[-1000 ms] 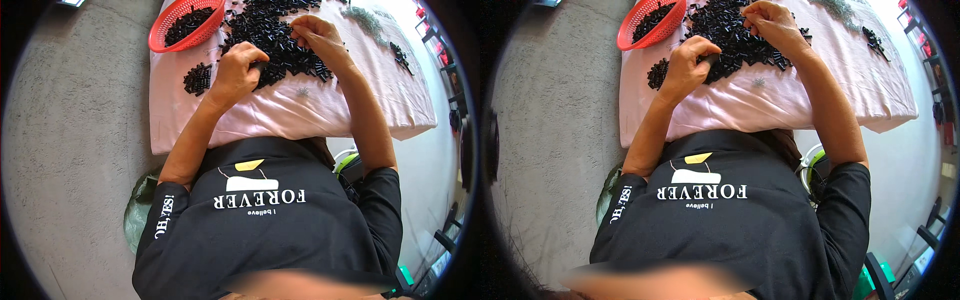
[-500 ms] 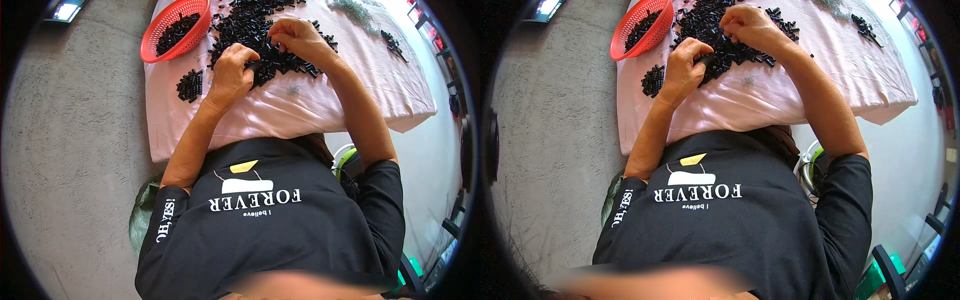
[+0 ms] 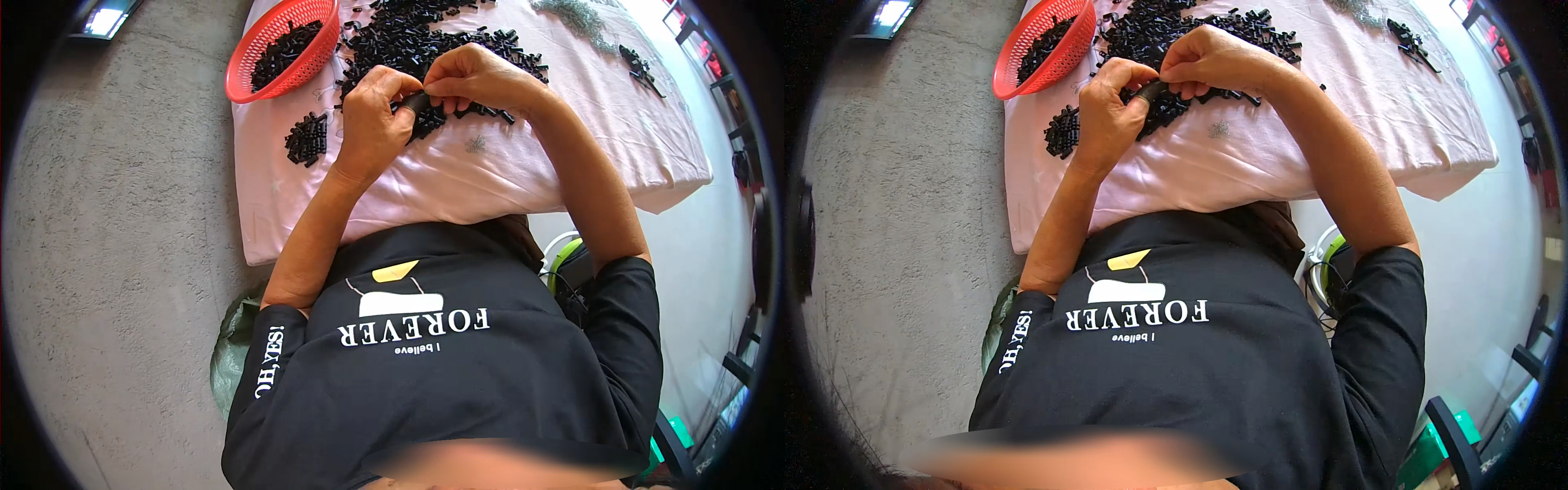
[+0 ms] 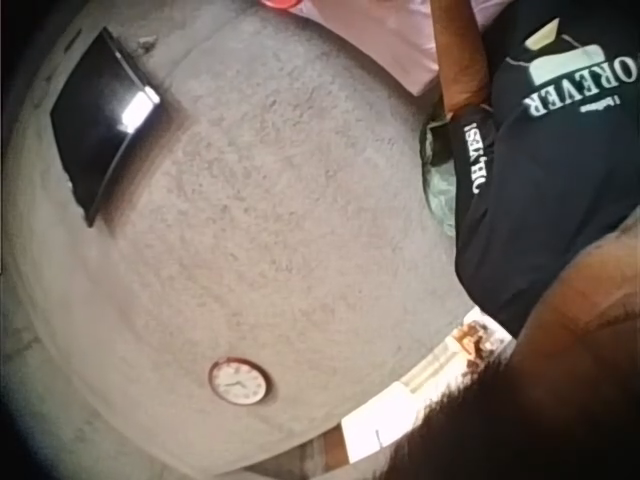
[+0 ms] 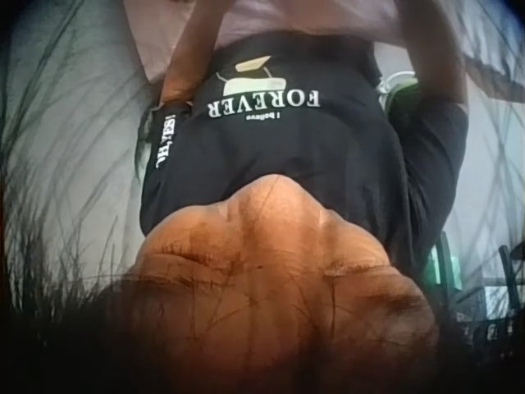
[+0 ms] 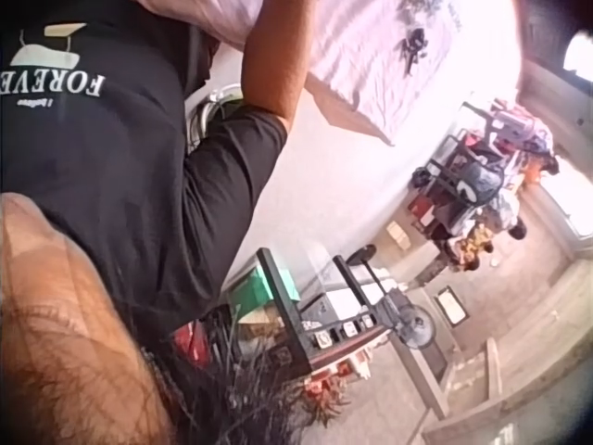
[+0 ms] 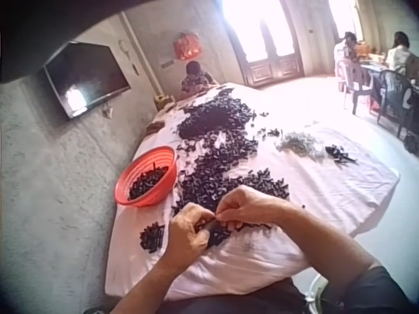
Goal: Sorting and examining small black plastic parts on a workspace table.
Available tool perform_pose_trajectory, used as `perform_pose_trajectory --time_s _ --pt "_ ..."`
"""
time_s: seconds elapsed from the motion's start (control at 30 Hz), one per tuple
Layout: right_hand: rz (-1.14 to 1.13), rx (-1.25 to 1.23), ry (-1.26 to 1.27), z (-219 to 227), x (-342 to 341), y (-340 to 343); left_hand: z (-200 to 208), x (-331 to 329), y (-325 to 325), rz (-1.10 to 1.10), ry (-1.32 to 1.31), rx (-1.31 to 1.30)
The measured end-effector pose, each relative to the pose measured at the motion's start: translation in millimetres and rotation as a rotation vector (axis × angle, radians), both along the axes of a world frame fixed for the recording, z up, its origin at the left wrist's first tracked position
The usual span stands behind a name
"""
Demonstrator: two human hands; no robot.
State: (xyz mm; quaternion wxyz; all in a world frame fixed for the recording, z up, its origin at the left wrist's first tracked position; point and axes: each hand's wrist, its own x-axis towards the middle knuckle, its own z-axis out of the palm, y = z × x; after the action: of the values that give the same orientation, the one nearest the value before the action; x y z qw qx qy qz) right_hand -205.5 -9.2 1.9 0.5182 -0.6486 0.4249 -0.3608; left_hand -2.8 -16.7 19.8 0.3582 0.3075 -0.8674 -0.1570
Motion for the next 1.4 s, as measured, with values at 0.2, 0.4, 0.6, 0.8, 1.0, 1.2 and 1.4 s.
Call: perform_pose_trajectory --time_s 0.2,0.4,0.6,0.8,1.0,1.2,1.4 --pt "-0.15 -0.091 -0.074 4.0 -14.6 -5.0 -4.1 -5.2 1.5 -0.044 0.021 0.056" --pt "-0.369 -0.034 -0.262 17.7 -22.5 -4.6 -15.1 -15.9 10.4 -0.233 -0.117 0.039" --pt "-0.46 -0.11 -0.304 19.3 -23.9 -2.2 -18.3 -34.5 -0.1 -0.204 -0.167 -0.132" --pt "-0.411 -0.082 -0.425 17.0 -25.8 -4.3 -23.2 -47.3 -2.7 -0.164 -0.239 -0.166" --pt "-0.386 -0.048 -0.435 11.5 -23.2 -7.3 -24.2 -47.2 -8.1 -0.134 -0.26 -0.133" --pt "-0.349 -0.072 -0.453 3.1 -23.0 -11.1 -28.4 -48.8 -9.6 -0.123 -0.263 -0.162" --pt "-0.317 -0.113 -0.359 -8.0 -26.9 -18.3 -22.4 -36.9 -8.1 -0.072 -0.181 -0.177"
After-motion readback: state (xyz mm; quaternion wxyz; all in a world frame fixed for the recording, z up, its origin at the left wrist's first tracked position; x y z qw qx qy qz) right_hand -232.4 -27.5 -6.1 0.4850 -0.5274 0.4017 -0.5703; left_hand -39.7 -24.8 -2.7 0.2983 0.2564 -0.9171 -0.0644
